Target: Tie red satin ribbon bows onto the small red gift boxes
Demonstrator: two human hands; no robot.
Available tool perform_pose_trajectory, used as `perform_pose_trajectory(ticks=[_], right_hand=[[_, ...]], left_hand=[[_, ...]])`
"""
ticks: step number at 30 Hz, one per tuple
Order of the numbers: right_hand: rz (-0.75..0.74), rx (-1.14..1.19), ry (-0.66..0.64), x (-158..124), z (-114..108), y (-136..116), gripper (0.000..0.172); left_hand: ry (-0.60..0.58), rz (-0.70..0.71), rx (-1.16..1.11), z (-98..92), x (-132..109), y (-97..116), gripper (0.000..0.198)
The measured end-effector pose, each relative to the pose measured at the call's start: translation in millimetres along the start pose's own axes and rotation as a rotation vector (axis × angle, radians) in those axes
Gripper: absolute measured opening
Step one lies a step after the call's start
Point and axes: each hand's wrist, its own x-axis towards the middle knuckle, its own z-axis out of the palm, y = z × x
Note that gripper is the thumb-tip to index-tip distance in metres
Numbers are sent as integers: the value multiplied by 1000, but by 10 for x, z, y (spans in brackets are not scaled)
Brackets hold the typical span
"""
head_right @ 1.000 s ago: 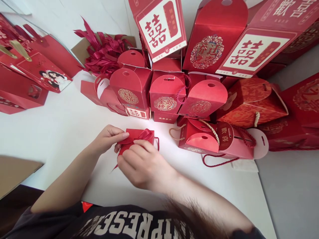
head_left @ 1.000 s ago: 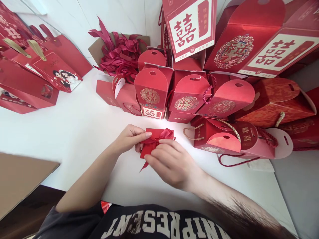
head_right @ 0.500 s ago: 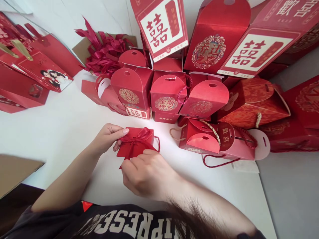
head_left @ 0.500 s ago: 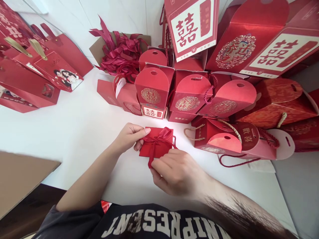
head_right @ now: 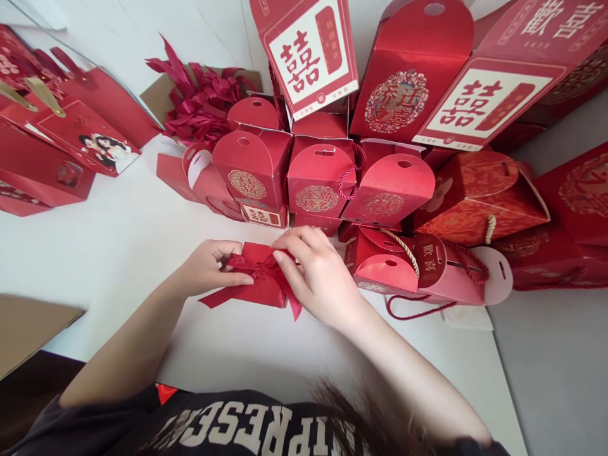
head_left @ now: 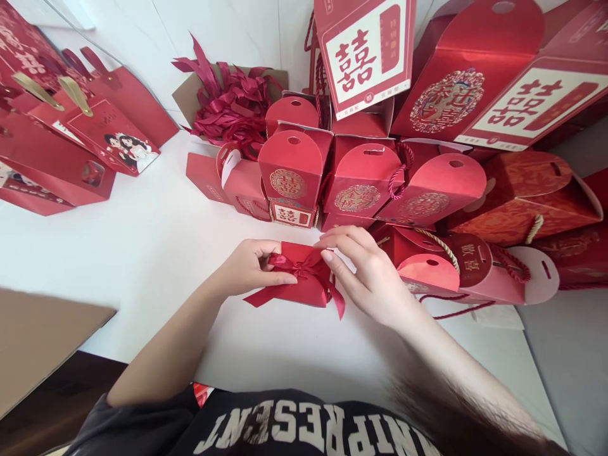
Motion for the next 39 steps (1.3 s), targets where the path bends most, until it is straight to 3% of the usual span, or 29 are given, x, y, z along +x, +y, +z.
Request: perform_pose_trajectory(ticks=[5, 11, 19, 21, 23, 24, 26, 28, 32, 35, 39], right_hand=[[-25, 51, -60, -12, 183, 83, 13], [-18, 42, 20, -37, 369, 107, 3], [17, 59, -98, 25, 237, 155, 6], [10, 65, -155, 29, 148, 149, 3], [1, 91, -179, 30, 19, 141, 11], [7, 101, -174, 30, -56, 138, 17], [46, 90, -134, 27, -208, 135, 21], [91, 41, -106, 21, -335, 129, 20], [139, -57, -139, -2, -431, 75, 21], [115, -100, -208, -28, -358, 7, 23], [7, -222, -157, -96, -195, 8, 9]], left_hand=[[-20, 54, 103, -3, -8, 10, 48], [-78, 53, -72, -27, 2, -32, 35], [-127, -28, -321, -1, 70, -174, 42], [-164, -6, -309, -41, 69, -219, 36], [-170, 77, -283, -131, 55, -248, 29], [-157, 141, -250, -186, 44, -254, 38], [-134, 254, -113, -288, 20, -253, 74], [-158, 289, 81, -333, 6, -247, 103], [-289, 276, 223, -188, 43, -270, 130], [-297, 344, 186, -2, 103, -279, 115], [-170, 370, 147, 131, 125, -244, 91]])
